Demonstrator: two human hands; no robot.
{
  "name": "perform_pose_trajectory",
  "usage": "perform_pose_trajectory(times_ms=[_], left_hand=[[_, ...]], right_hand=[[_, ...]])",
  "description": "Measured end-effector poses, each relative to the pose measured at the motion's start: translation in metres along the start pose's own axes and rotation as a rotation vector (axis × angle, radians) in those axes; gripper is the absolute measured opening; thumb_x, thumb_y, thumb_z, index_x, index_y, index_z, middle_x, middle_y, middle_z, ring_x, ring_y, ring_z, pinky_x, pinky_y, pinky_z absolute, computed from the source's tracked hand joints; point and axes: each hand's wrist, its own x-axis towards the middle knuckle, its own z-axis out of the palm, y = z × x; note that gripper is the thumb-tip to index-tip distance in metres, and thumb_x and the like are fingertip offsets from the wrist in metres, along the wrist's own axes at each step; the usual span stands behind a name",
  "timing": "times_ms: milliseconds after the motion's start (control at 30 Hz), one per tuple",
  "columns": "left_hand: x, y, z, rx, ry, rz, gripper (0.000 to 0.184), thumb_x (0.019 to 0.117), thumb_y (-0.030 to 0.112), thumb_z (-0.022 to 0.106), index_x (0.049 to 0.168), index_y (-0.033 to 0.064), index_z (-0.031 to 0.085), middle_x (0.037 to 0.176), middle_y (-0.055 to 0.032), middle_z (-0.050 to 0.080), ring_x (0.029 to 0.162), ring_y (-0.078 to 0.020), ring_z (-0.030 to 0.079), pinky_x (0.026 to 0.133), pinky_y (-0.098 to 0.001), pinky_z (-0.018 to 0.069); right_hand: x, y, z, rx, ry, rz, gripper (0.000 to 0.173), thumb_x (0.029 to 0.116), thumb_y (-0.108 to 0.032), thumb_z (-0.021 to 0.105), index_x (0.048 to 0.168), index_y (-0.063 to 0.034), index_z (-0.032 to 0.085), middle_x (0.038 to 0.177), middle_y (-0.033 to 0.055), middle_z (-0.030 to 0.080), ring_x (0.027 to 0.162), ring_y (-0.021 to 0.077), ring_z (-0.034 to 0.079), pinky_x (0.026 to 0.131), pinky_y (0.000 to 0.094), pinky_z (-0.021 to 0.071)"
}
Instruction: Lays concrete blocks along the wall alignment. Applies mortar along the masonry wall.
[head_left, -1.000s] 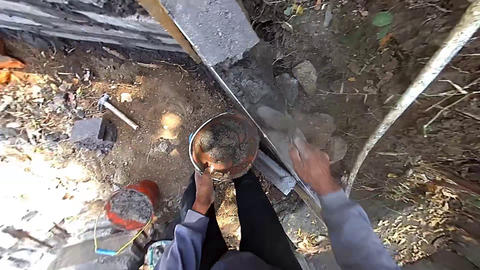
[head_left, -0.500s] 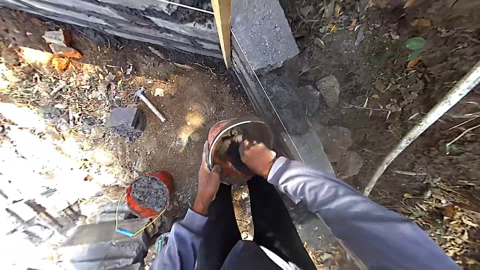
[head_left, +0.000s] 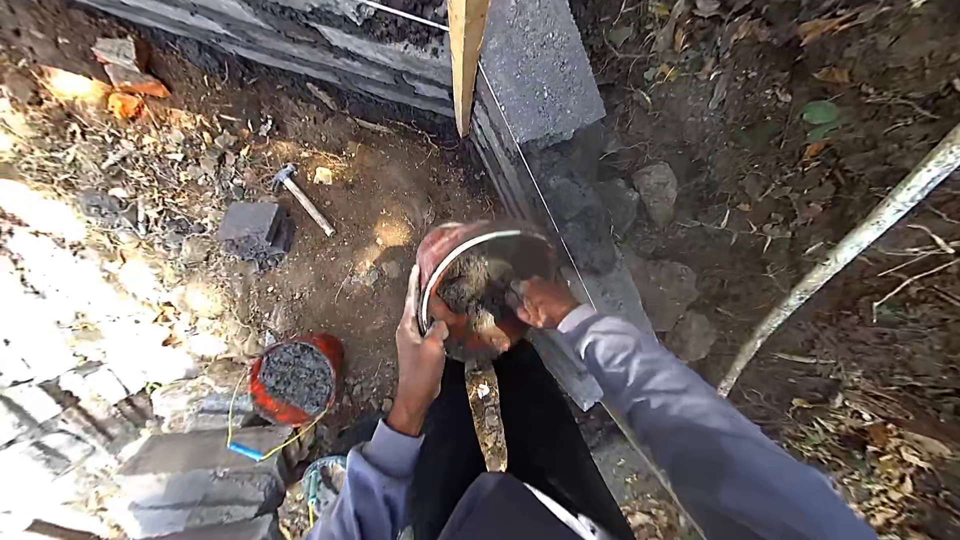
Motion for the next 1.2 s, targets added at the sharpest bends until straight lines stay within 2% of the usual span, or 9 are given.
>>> perform_pose_trajectory(times_ms=[133, 267, 433, 567, 700, 833, 1033, 1133, 1200], left_hand=[[-0.006, -0.009, 0.001, -0.039, -0.002, -0.046, 0.081, 0.0809, -0.01, 0.054, 0.158, 0.002, 0.032, 0.15, -0.0141, 0.052, 0.119, -0.015, 0.062, 0.095, -0.0306, 0.0545], [-0.012, -0.015, 0.011, -0.053, 0.035, -0.122, 0.066, 0.0871, -0.01, 0.051, 0.151, -0.0054, 0.035, 0.13, -0.017, 0.06, 0.105, -0.0135, 0.065, 0.088, -0.0285, 0.0561], [-0.018, -0.02, 0.026, -0.018, 0.058, -0.179, 0.064, 0.089, -0.008, 0.05, 0.151, -0.002, 0.035, 0.126, -0.0166, 0.06, 0.099, -0.0161, 0.066, 0.082, -0.0331, 0.0578], [-0.031, -0.02, 0.029, -0.015, 0.093, -0.241, 0.052, 0.0902, -0.006, 0.05, 0.141, -0.0016, 0.042, 0.111, -0.0136, 0.062, 0.089, -0.0174, 0.067, 0.074, -0.0361, 0.0597], [-0.04, -0.019, 0.021, 0.009, 0.112, -0.272, 0.045, 0.0876, -0.008, 0.05, 0.131, 0.0019, 0.045, 0.098, -0.0067, 0.062, 0.077, -0.0115, 0.065, 0.063, -0.03, 0.058], [-0.044, -0.033, 0.013, 0.068, 0.104, -0.23, 0.044, 0.087, -0.009, 0.05, 0.129, 0.0014, 0.045, 0.095, -0.0036, 0.061, 0.074, -0.007, 0.065, 0.062, -0.0258, 0.0586], [-0.033, -0.07, 0.018, 0.127, 0.11, -0.272, 0.054, 0.0885, -0.01, 0.051, 0.141, 0.0017, 0.041, 0.108, -0.0089, 0.06, 0.082, -0.0095, 0.064, 0.068, -0.0282, 0.0577], [-0.022, -0.093, 0.028, 0.105, 0.089, -0.31, 0.055, 0.0886, -0.009, 0.051, 0.141, 0.0031, 0.041, 0.106, -0.0095, 0.061, 0.081, -0.0116, 0.065, 0.065, -0.0291, 0.0575], [-0.013, -0.11, 0.039, 0.094, 0.06, -0.304, 0.056, 0.0882, -0.009, 0.052, 0.142, 0.0019, 0.041, 0.109, -0.012, 0.062, 0.084, -0.0145, 0.065, 0.068, -0.0319, 0.0582]], right_hand=[[0.011, 0.005, 0.029, 0.198, -0.041, -0.002, 0.046, 0.1107, -0.033, 0.039, 0.125, 0.0019, 0.064, 0.121, 0.0272, 0.066, 0.12, 0.041, 0.062, 0.104, 0.0594, 0.046], [0.002, -0.01, 0.051, 0.321, -0.02, 0.011, 0.047, 0.1103, -0.033, 0.037, 0.129, 0.0003, 0.063, 0.126, 0.0259, 0.065, 0.126, 0.0392, 0.06, 0.109, 0.0562, 0.0435], [-0.022, -0.018, 0.051, 0.343, -0.02, -0.071, 0.046, 0.1099, -0.031, 0.036, 0.123, 0.0015, 0.064, 0.119, 0.0253, 0.067, 0.121, 0.0389, 0.061, 0.106, 0.0559, 0.0443], [-0.048, 0.001, 0.043, 0.42, -0.006, -0.178, 0.04, 0.1088, -0.028, 0.042, 0.108, 0.0037, 0.066, 0.102, 0.0241, 0.067, 0.105, 0.0381, 0.065, 0.095, 0.0566, 0.0476], [-0.086, 0.016, 0.035, 0.457, 0.038, -0.259, 0.036, 0.108, -0.025, 0.043, 0.1, 0.0023, 0.065, 0.088, 0.0192, 0.064, 0.09, 0.0333, 0.064, 0.084, 0.0524, 0.047], [-0.131, 0.053, 0.038, 0.569, 0.262, -0.33, 0.031, 0.1055, -0.024, 0.047, 0.093, -0.0001, 0.063, 0.074, 0.013, 0.058, 0.073, 0.0254, 0.06, 0.068, 0.0456, 0.0478], [-0.16, 0.135, 0.06, 0.617, 0.625, -0.06, 0.039, 0.1056, -0.031, 0.046, 0.099, -0.0004, 0.068, 0.077, 0.0115, 0.064, 0.073, 0.0223, 0.063, 0.07, 0.045, 0.052], [-0.139, 0.174, 0.085, 0.45, 0.799, 0.193, 0.046, 0.1059, -0.035, 0.041, 0.103, 0.0022, 0.068, 0.089, 0.0199, 0.069, 0.084, 0.0346, 0.07, 0.077, 0.0552, 0.055], [-0.108, 0.192, 0.098, 0.339, 0.817, 0.374, 0.049, 0.1078, -0.035, 0.04, 0.111, 0.0039, 0.069, 0.106, 0.0239, 0.072, 0.097, 0.0402, 0.072, 0.085, 0.0582, 0.0557]])
